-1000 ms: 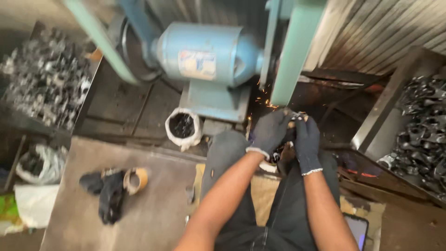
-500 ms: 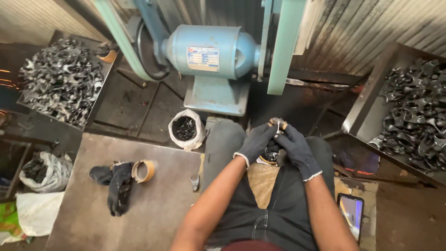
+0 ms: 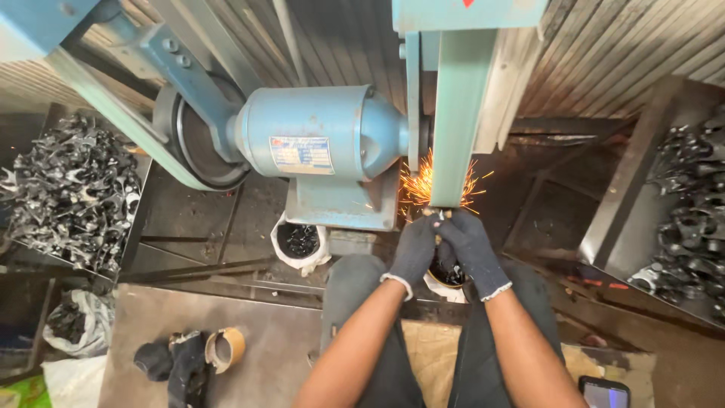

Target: The person grinds small metal parts against a bench grinder wheel, producing sparks. They repeatedly pick up parts from a container, press them against the wheel, and place them back into the container.

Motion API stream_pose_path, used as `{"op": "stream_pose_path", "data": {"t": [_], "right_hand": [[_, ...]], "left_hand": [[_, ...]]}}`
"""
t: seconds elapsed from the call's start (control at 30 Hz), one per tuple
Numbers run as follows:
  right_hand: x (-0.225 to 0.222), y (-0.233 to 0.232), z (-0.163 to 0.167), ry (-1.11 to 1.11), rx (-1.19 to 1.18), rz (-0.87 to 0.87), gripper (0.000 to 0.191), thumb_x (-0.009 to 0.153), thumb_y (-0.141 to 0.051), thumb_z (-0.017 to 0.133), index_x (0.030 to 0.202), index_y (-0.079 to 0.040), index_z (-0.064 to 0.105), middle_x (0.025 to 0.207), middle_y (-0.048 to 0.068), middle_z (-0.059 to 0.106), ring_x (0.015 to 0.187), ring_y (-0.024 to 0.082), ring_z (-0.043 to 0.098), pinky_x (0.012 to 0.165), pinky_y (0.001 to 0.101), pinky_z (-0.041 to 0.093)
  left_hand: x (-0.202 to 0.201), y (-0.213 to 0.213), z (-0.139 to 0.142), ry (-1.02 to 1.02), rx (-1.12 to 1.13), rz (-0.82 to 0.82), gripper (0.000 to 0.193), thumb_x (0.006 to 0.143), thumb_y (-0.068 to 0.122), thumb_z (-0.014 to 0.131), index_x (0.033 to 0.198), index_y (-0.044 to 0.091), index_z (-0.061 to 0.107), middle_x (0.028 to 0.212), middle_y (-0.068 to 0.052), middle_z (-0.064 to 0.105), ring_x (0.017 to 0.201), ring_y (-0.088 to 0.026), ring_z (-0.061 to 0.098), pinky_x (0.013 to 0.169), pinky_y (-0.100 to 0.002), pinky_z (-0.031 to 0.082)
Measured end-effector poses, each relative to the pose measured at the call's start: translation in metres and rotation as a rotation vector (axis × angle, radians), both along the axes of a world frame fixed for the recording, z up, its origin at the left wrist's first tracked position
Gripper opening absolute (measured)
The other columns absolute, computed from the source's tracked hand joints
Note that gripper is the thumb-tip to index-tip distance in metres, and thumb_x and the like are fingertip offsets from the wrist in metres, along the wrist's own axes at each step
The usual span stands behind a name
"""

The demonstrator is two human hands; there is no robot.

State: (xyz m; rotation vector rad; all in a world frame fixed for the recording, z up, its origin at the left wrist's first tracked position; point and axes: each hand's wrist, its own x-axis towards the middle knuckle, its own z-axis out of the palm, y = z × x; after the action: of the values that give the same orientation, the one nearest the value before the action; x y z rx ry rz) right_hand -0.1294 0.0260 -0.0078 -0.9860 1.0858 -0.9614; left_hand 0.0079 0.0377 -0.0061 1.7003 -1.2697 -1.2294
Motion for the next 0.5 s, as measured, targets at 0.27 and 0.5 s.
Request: {"op": "stream_pose_path", "data": {"t": [0.27,0.5], "right_hand": [[-0.01,0.012,0.007,-0.234,-0.033,0.089,0.039,0.092,-0.005,0.067,0.129,0.005,0.065,0.11,0.008,0.069,0.093,0.015,0.065,0.083,0.0305,0.054],[-0.01,0.045,0.033,-0.23,0.043,0.074,0.054,0.088,-0.001,0.061,0.141,-0.001,0.052,0.129,0.007,0.065,0.122,0.018,0.06,0.106,0.0318,0.046]], "left_hand": [[-0.003,0.009,0.016,-0.087,-0.32,-0.059,0.037,0.1,0.029,0.051,0.107,-0.003,0.067,0.095,-0.024,0.07,0.09,-0.038,0.069,0.076,-0.046,0.051],[0.014,0.039,0.049,-0.052,-0.01,-0.072,0.042,0.093,0.041,0.065,0.106,0.001,0.071,0.095,-0.021,0.073,0.088,-0.029,0.073,0.076,-0.042,0.053]]}}
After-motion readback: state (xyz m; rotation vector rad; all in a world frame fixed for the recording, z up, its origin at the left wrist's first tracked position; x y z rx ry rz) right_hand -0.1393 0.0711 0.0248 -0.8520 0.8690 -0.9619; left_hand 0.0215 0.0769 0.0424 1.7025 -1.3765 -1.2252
